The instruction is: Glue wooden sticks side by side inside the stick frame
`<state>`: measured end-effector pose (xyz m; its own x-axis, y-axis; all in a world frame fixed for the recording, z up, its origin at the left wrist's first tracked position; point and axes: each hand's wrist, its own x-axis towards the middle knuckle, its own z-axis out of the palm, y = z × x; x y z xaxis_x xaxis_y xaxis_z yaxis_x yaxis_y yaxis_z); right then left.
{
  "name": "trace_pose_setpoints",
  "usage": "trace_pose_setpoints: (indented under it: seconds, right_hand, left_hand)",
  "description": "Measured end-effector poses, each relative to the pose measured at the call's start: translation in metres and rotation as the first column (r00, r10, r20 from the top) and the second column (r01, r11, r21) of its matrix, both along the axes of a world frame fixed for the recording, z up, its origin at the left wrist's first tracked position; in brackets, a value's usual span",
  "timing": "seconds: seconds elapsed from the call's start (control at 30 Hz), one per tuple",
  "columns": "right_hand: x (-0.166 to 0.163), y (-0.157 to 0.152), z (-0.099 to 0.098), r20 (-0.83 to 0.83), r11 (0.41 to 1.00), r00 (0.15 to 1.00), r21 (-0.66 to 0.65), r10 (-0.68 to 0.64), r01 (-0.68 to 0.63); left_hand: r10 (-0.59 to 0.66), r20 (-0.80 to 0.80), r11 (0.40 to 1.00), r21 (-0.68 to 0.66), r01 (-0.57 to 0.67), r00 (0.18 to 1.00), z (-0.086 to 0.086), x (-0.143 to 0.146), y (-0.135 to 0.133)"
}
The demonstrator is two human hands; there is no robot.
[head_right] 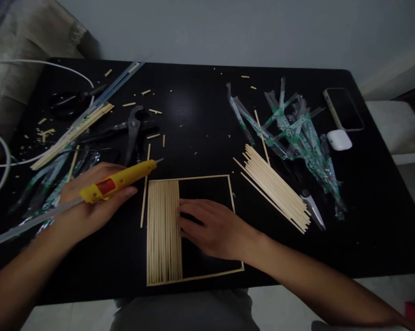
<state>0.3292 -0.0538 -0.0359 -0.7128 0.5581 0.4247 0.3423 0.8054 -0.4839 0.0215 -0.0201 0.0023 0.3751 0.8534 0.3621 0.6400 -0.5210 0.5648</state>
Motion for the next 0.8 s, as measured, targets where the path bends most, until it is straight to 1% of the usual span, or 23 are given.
trace_pose_setpoints:
  seconds: [0.07, 0.17, 0.33, 0.43, 0.53, 0.63, 0.8]
  right_hand:
    - [-0.0011, 0.0000, -0.0005, -0.039, 1.000, 0.999, 0.001, -0.024, 0.024]
    - [-0.0023, -0.0010, -0.0006, -0.089, 0.999, 0.995, 0.005, -0.052, 0.053]
    - [-0.0024, -0.0037, 0.0005, -0.079, 0.998, 0.995, -0.008, -0.062, 0.062]
    - [-0.0024, -0.0037, 0.0009, -0.086, 0.998, 0.994, -0.021, -0.060, 0.059]
    - [-0.0028, -0.0031, 0.0014, -0.091, 0.998, 0.994, -0.020, -0.067, 0.066]
    - [-0.0035, -0.0029, 0.0014, -0.095, 0.997, 0.993, -0.019, -0.070, 0.069]
    - [-0.0040, -0.0031, -0.0002, -0.101, 0.997, 0.992, -0.004, -0.075, 0.075]
  left_hand:
    - [-0.029, 0.016, 1.000, 0.001, 0.029, 0.999, 0.0023, -0.0012, 0.0011]
    - [-0.048, 0.012, 0.998, -0.035, 0.049, 0.999, 0.0006, -0.0037, 0.0007]
    - [-0.059, -0.040, 0.996, -0.067, 0.056, 0.997, 0.0001, -0.0050, -0.0021]
    - [-0.106, -0.073, 0.992, -0.082, 0.100, 0.992, 0.0030, -0.0013, -0.0015]
    - [-0.148, -0.109, 0.988, -0.067, 0.141, 0.983, 0.0030, 0.0021, 0.0001]
    - [-0.146, -0.131, 0.988, -0.071, 0.137, 0.981, -0.0003, 0.0021, 0.0008]
    - [-0.134, -0.116, 0.988, -0.094, 0.124, 0.984, -0.0027, 0.0019, 0.0011]
